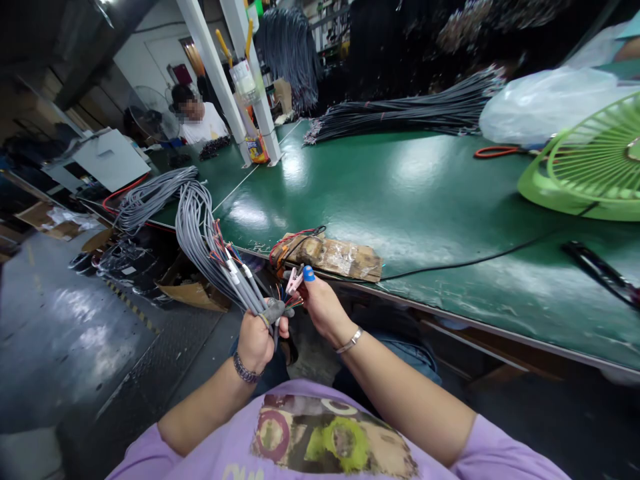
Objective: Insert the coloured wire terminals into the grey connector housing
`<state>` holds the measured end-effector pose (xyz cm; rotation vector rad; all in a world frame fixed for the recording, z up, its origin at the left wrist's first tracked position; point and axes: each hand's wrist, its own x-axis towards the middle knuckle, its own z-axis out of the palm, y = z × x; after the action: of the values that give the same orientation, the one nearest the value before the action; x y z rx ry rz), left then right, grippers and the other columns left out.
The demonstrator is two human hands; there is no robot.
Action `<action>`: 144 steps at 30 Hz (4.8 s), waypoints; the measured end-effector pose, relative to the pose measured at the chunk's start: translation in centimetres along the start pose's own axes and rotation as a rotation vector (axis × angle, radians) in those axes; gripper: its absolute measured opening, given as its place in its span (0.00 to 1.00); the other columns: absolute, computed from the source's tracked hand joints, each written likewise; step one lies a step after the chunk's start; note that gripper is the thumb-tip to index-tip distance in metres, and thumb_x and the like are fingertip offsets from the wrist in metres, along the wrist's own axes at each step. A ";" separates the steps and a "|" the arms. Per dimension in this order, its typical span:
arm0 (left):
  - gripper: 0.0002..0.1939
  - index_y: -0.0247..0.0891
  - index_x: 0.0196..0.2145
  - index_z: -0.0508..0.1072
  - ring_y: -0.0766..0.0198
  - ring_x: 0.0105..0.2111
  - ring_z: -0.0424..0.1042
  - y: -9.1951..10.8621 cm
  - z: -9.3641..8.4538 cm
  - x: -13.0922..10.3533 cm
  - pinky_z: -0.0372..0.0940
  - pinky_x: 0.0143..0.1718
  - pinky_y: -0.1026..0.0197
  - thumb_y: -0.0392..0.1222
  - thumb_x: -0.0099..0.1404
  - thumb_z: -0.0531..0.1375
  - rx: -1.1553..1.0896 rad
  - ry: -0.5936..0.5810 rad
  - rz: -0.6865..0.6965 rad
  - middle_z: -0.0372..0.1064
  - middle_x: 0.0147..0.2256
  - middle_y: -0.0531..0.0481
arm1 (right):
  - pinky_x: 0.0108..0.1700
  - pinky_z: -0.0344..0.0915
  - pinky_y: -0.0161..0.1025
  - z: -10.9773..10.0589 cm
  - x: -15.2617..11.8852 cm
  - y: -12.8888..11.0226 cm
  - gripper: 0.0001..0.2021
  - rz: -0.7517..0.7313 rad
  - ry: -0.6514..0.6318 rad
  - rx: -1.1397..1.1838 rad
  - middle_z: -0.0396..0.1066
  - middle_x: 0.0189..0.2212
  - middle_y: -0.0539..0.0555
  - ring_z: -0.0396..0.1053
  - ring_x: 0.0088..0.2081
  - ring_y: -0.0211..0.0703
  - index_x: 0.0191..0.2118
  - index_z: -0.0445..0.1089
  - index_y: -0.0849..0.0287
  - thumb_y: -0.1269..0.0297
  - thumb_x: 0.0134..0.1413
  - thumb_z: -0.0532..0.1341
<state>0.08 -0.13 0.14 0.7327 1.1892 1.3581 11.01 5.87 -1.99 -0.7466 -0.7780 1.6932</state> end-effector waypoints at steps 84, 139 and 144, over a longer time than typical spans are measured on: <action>0.18 0.33 0.22 0.71 0.65 0.17 0.69 -2.3 -2.2 -1.2 0.66 0.22 0.63 0.53 0.51 0.65 0.115 -0.017 0.025 0.70 0.17 0.48 | 0.23 0.56 0.35 1.1 -4.7 0.5 0.17 0.132 -0.253 -0.154 0.62 0.13 0.45 0.61 0.18 0.35 0.27 0.60 0.58 0.50 0.50 0.62; 0.16 0.31 0.20 0.72 0.70 0.14 0.65 0.5 0.6 -0.5 0.61 0.16 0.67 0.48 0.47 0.68 -0.076 -0.031 -0.007 0.69 0.16 0.50 | 0.30 0.63 0.35 -0.8 0.3 0.2 0.21 0.034 -0.048 0.073 0.70 0.25 0.51 0.64 0.26 0.36 0.29 0.72 0.60 0.43 0.48 0.62; 0.16 0.32 0.22 0.72 0.70 0.14 0.65 0.3 0.7 -0.3 0.60 0.15 0.68 0.49 0.47 0.68 -0.080 -0.024 -0.017 0.69 0.17 0.50 | 0.30 0.64 0.36 -0.4 0.7 0.5 0.23 0.095 -0.041 0.118 0.73 0.27 0.54 0.64 0.26 0.37 0.29 0.74 0.60 0.41 0.46 0.62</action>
<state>0.66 -0.22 0.68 0.6780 1.1136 1.3713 10.90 6.47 -2.69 -0.6789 -0.6733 1.8284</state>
